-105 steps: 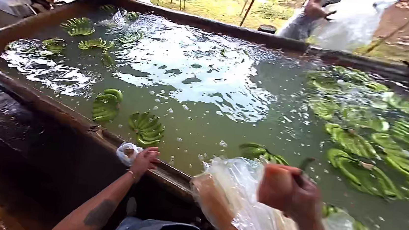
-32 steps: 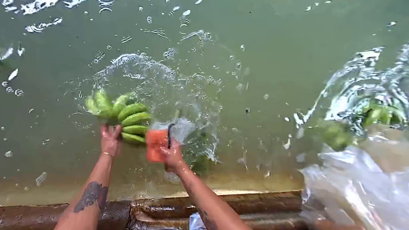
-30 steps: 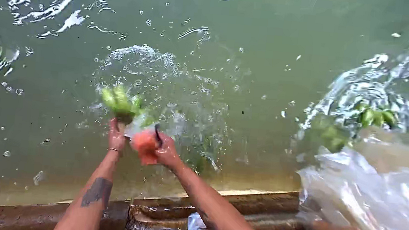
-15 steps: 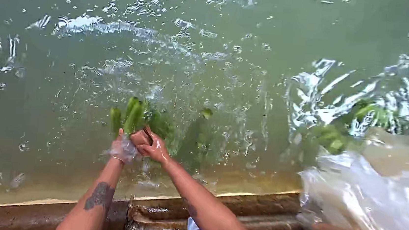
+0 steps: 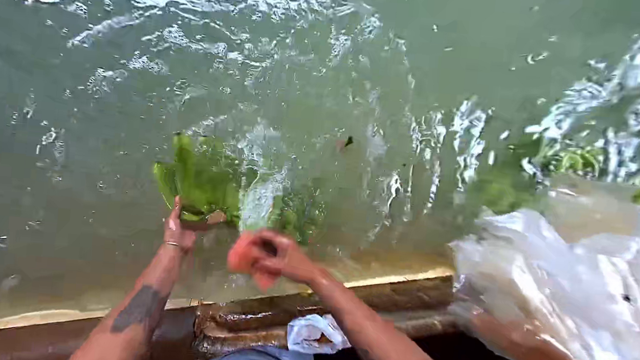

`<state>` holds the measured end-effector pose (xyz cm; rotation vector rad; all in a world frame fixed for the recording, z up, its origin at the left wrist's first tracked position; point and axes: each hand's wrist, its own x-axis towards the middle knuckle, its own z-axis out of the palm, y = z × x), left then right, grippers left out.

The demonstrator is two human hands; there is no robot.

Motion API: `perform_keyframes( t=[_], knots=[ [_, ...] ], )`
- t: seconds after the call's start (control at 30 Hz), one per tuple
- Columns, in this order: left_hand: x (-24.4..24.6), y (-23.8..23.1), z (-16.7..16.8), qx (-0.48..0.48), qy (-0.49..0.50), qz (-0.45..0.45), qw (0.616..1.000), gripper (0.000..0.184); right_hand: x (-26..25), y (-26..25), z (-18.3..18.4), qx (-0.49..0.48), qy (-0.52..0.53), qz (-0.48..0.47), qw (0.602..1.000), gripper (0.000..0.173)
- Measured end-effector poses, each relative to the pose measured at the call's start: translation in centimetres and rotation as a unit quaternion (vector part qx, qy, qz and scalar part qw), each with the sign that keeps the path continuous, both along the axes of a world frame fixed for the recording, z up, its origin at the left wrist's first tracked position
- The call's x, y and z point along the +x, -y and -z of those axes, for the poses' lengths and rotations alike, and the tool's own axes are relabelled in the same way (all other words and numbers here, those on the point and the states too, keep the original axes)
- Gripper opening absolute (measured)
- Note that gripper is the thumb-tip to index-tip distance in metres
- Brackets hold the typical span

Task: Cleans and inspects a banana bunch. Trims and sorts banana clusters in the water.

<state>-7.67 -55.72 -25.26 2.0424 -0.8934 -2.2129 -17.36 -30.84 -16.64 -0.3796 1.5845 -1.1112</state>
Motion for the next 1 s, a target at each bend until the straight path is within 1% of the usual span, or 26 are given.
perform_keyframes(
  t=[0.03,0.07,0.1,0.13,0.2,0.23,0.27,0.33,0.4,0.5,0.57,0.6,0.67,0.7,0.73,0.77,0.8,0.83,0.87,0.9,0.93,0.97,1.0],
  knots=[
    [1.0,0.4,-0.3,0.054,-0.027,0.033,0.998,0.064,0.9,-0.3,-0.4,0.017,0.006,-0.072,0.997,0.051],
    [1.7,0.7,-0.6,0.096,-0.041,0.069,0.992,0.065,1.1,-0.3,-0.6,0.045,0.000,-0.116,0.992,0.053],
    [1.9,0.7,-1.1,0.123,-0.047,0.089,0.987,0.062,0.8,0.0,-0.6,0.079,-0.014,-0.116,0.990,0.052],
    [1.9,0.4,-1.7,0.138,-0.050,0.092,0.985,0.056,-0.1,0.3,-0.8,0.118,-0.037,-0.087,0.989,0.047],
    [2.0,-1.1,-2.7,0.142,-0.070,0.050,0.986,0.040,-1.9,1.3,-0.9,0.181,-0.110,0.026,0.977,0.044],
    [1.9,-2.0,-3.1,0.133,-0.084,0.016,0.987,0.034,-2.7,2.1,-0.7,0.210,-0.155,0.068,0.963,0.043],
    [1.8,-3.0,-3.5,0.122,-0.098,-0.022,0.988,0.029,-3.5,3.0,-0.7,0.246,-0.187,0.075,0.948,0.040],
    [1.3,-4.8,-4.2,0.106,-0.120,-0.078,0.984,0.027,-4.5,4.4,-0.5,0.301,-0.220,0.043,0.927,0.039],
    [0.4,-6.1,-5.1,0.097,-0.130,-0.108,0.981,0.028,-5.1,5.3,-0.3,0.325,-0.239,0.008,0.915,0.039],
    [-1.1,-7.6,-5.9,0.077,-0.121,-0.136,0.980,0.028,-5.2,6.8,0.2,0.331,-0.255,0.001,0.909,0.042],
    [-1.9,-8.8,-5.4,0.045,-0.109,-0.143,0.983,0.030,-4.3,8.2,0.4,0.333,-0.213,0.025,0.918,0.043],
    [-1.8,-9.3,-4.8,0.025,-0.107,-0.146,0.983,0.030,-3.6,8.4,0.3,0.323,-0.157,0.042,0.932,0.043],
    [-1.5,-8.9,-4.1,0.005,-0.120,-0.139,0.983,0.030,-2.6,7.4,-0.4,0.250,-0.009,0.082,0.965,0.039],
    [-1.3,-8.4,-4.1,0.010,-0.130,-0.130,0.983,0.029,-2.2,6.7,-1.1,0.200,0.071,0.126,0.969,0.034],
    [-1.1,-7.8,-4.4,0.020,-0.135,-0.125,0.983,0.029,-2.2,6.1,-1.8,0.159,0.126,0.174,0.964,0.031],
    [-0.8,-7.5,-5.0,0.032,-0.136,-0.123,0.982,0.029,-2.6,5.8,-1.9,0.147,0.105,0.199,0.963,0.030],
    [-0.7,-7.3,-5.6,0.040,-0.136,-0.124,0.982,0.029,-3.3,5.6,-1.4,0.164,0.019,0.179,0.970,0.032],
    [-1.0,-7.3,-6.2,0.047,-0.138,-0.125,0.981,0.029,-4.4,5.6,-0.8,0.202,-0.084,0.125,0.968,0.034],
    [-1.5,-7.3,-6.9,0.054,-0.140,-0.132,0.980,0.029,-5.3,6.0,-0.3,0.239,-0.170,0.072,0.953,0.036],
    [-1.9,-7.5,-7.5,0.061,-0.139,-0.144,0.978,0.028,-5.6,6.6,0.1,0.267,-0.235,0.035,0.934,0.039],
    [-2.5,-7.7,-8.0,0.068,-0.139,-0.158,0.975,0.029,-5.4,7.3,0.5,0.282,-0.272,0.019,0.920,0.040],
    [-2.9,-8.0,-8.3,0.074,-0.138,-0.173,0.972,0.031,-4.8,7.9,0.7,0.285,-0.283,0.030,0.915,0.041],
    [-3.0,-8.3,-8.4,0.080,-0.136,-0.185,0.970,0.033,-3.8,8.3,0.7,0.280,-0.259,0.053,0.923,0.042]
  ],
)
